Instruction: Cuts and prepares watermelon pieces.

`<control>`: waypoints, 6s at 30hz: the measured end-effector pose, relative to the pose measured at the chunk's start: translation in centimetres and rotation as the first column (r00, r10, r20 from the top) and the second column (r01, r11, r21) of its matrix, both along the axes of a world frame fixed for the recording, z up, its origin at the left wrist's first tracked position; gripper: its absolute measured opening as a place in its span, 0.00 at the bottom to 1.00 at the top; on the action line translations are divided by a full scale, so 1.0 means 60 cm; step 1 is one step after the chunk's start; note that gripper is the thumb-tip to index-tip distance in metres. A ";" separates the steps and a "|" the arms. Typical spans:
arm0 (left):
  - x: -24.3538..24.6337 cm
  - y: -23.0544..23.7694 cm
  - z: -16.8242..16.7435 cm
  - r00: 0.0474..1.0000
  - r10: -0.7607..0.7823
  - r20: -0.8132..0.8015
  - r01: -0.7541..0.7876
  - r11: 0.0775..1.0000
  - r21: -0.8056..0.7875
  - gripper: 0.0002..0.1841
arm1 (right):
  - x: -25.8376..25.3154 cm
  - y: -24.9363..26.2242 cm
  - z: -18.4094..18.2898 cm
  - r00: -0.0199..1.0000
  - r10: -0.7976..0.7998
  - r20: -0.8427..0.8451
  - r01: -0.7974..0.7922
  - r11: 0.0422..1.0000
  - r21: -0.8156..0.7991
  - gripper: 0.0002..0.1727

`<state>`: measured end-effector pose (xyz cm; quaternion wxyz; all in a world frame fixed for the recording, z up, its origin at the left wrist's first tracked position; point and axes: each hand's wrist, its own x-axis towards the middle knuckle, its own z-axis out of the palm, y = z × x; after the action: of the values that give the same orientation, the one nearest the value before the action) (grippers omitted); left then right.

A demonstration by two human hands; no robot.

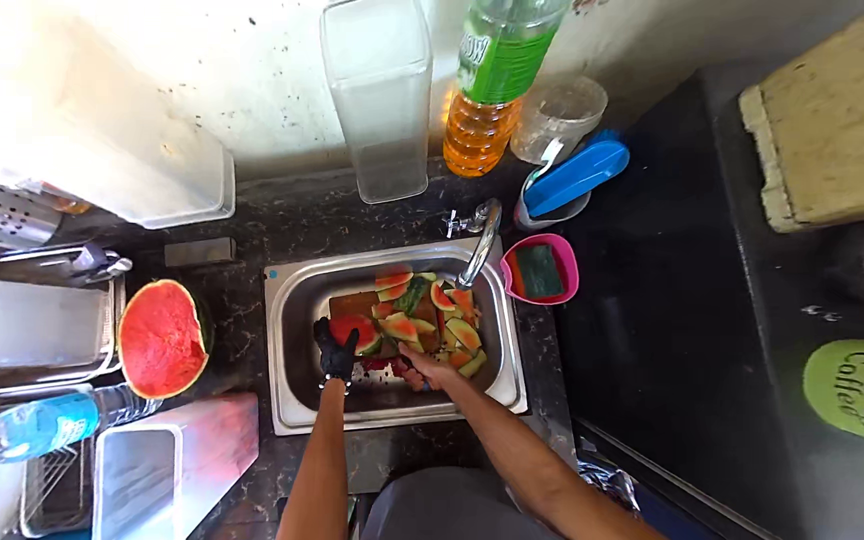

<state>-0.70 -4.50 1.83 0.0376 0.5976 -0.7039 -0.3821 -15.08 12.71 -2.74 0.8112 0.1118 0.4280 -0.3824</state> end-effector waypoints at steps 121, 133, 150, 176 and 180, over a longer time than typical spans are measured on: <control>0.004 0.078 0.061 0.915 0.316 0.253 -0.348 0.933 0.094 0.55 | -0.027 0.010 0.021 0.925 -0.249 -0.287 0.289 0.952 0.106 0.32; 0.013 0.030 0.018 0.886 0.455 0.083 -0.462 0.880 0.106 0.63 | 0.009 -0.084 0.052 0.331 0.531 -0.780 -0.605 0.754 0.257 0.45; -0.019 0.058 -0.002 0.960 0.250 -0.126 -0.257 0.965 -0.043 0.70 | -0.016 0.011 0.078 0.507 0.356 -0.785 -0.308 0.925 0.221 0.37; -0.234 0.285 -0.003 0.648 -0.747 -0.148 0.756 0.607 0.244 0.32 | 0.001 0.280 0.102 -0.126 -0.307 -0.943 0.063 0.947 -0.316 0.29; -0.140 0.254 0.076 0.799 -0.428 -0.422 0.580 0.733 0.356 0.20 | 0.001 0.275 0.108 -0.188 -0.236 -0.953 0.037 0.968 -0.247 0.29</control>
<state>-9.10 10.74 6.39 -0.1036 0.3034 -0.7118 -0.6250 -15.00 29.23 3.75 0.1536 -0.2279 0.8533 -0.4431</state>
